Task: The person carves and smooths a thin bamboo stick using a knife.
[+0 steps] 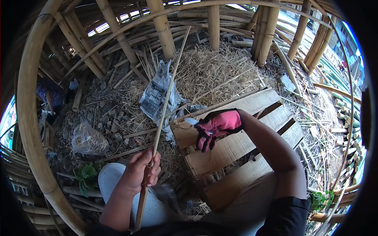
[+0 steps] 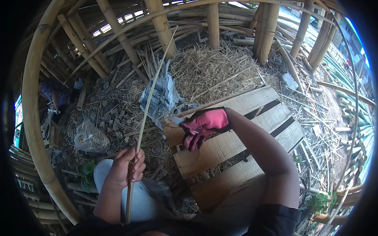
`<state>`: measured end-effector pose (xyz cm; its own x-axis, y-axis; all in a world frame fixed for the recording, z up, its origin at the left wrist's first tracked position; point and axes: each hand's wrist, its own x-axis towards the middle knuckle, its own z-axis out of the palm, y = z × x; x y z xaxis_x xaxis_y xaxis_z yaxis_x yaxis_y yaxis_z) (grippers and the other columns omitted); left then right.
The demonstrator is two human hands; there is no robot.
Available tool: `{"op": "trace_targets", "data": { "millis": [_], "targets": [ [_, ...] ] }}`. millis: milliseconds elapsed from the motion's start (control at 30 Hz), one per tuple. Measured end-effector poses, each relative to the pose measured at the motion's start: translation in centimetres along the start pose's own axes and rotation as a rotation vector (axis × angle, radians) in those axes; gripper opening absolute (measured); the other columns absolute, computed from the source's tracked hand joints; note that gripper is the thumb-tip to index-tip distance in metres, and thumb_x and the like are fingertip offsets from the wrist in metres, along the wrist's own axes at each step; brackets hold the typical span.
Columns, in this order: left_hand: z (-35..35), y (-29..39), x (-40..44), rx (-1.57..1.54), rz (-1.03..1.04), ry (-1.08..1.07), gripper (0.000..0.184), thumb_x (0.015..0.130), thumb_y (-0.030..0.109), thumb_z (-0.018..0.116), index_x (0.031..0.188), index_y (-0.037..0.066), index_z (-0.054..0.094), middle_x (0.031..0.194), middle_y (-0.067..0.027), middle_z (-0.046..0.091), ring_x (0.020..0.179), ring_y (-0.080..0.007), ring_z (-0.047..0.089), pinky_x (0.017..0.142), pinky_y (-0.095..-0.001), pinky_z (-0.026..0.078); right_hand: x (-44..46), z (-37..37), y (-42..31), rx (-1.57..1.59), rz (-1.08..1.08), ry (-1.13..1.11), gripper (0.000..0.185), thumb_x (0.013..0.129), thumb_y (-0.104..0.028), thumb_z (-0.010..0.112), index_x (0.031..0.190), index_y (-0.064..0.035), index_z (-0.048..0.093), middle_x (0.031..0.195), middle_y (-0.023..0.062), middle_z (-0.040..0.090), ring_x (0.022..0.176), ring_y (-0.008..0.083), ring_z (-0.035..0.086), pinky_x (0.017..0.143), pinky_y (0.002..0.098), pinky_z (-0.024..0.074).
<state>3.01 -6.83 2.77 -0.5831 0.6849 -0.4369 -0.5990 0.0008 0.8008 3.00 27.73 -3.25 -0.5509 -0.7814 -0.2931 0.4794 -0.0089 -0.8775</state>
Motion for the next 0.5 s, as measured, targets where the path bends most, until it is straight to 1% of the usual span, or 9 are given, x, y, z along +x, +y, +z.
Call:
{"op": "trace_targets", "data": {
  "millis": [100,133,167,233,267,333,400,433,500],
  "targets": [
    [0.0,-0.3,-0.1,-0.01,-0.008,-0.002,0.034,0.103,0.039,0.044,0.089,0.008,0.048,0.061,-0.0019,0.043,0.043,-0.0117,0.044,0.034,-0.0244,0.032,1.0,0.6,0.0,0.125,-0.022,0.173,0.04,0.104,-0.032,0.045,0.121,0.0009,0.059,0.124,0.0164,0.061,0.108,0.0254,0.063,0.093,0.0401,0.0495],
    [0.1,-0.3,-0.1,-0.012,-0.01,-0.008,0.034,0.103,0.038,0.044,0.089,0.008,0.048,0.061,-0.002,0.043,0.043,-0.0117,0.044,0.034,-0.0244,0.032,2.4,-1.6,1.3,0.043,-0.334,0.392,0.033,0.103,-0.029,0.046,0.116,-0.0022,0.06,0.118,0.0104,0.063,0.104,0.0209,0.062,0.095,0.038,0.0476],
    [0.1,-0.3,-0.1,-0.014,-0.009,-0.015,0.034,0.103,0.038,0.044,0.089,0.008,0.048,0.061,-0.0021,0.043,0.043,-0.0118,0.044,0.034,-0.0244,0.032,3.4,-3.2,1.0,0.177,-0.55,0.819,0.028,0.103,-0.028,0.046,0.106,-0.0048,0.061,0.103,0.0044,0.062,0.095,0.0151,0.059,0.091,0.0339,0.0461],
    [0.0,-0.4,-0.1,-0.002,-0.004,-0.019,0.034,0.102,0.039,0.044,0.089,0.008,0.048,0.061,-0.0021,0.043,0.043,-0.0118,0.044,0.034,-0.0244,0.032,1.7,-6.0,0.0,0.118,-0.608,1.208,0.026,0.104,-0.029,0.045,0.098,-0.0085,0.059,0.091,0.0006,0.057,0.083,0.0109,0.053,0.08,0.031,0.0442],
    [-0.1,-0.4,-0.1,0.005,0.0,-0.02,0.034,0.102,0.039,0.045,0.089,0.008,0.048,0.061,-0.0021,0.043,0.043,-0.0118,0.044,0.034,-0.0244,0.032,0.8,-7.0,0.3,0.118,-0.67,1.045,0.029,0.104,-0.033,0.045,0.101,-0.0068,0.057,0.101,0.0047,0.062,0.091,0.0148,0.059,0.084,0.0335,0.046],
    [-0.3,-0.3,0.0,-0.009,0.004,-0.017,0.034,0.102,0.039,0.045,0.089,0.008,0.048,0.061,-0.0021,0.043,0.043,-0.0117,0.044,0.034,-0.0244,0.032,-0.1,-5.0,-0.4,0.203,-0.574,0.883,0.035,0.104,-0.036,0.042,0.109,-0.0047,0.055,0.117,0.0108,0.062,0.104,0.0218,0.062,0.089,0.0371,0.0477],
    [-0.4,-0.3,0.0,-0.006,0.005,-0.012,0.034,0.102,0.039,0.045,0.09,0.008,0.048,0.061,-0.002,0.043,0.043,-0.0116,0.043,0.034,-0.0245,0.033,-0.1,-2.7,-0.8,0.094,-0.398,0.63,0.04,0.104,-0.039,0.04,0.116,-0.0028,0.052,0.128,0.015,0.059,0.114,0.0272,0.06,0.093,0.0413,0.0484],
    [-0.3,-0.2,0.1,0.005,0.007,-0.009,0.034,0.102,0.039,0.045,0.09,0.008,0.048,0.061,-0.002,0.043,0.043,-0.0115,0.043,0.035,-0.0245,0.033,0.5,-2.0,-0.7,0.035,-0.345,0.502,0.042,0.104,-0.039,0.04,0.122,-0.002,0.051,0.125,0.015,0.06,0.112,0.0272,0.061,0.095,0.0439,0.0478],
    [-0.3,-0.2,0.1,0.013,0.0,-0.006,0.034,0.102,0.039,0.044,0.09,0.008,0.048,0.061,-0.002,0.043,0.043,-0.0114,0.043,0.035,-0.0244,0.033,1.7,-0.3,-0.2,-0.081,-0.244,0.281,0.045,0.104,-0.04,0.042,0.123,-0.001,0.054,0.123,0.0119,0.062,0.109,0.0219,0.061,0.092,0.0396,0.05]
  ]
}}
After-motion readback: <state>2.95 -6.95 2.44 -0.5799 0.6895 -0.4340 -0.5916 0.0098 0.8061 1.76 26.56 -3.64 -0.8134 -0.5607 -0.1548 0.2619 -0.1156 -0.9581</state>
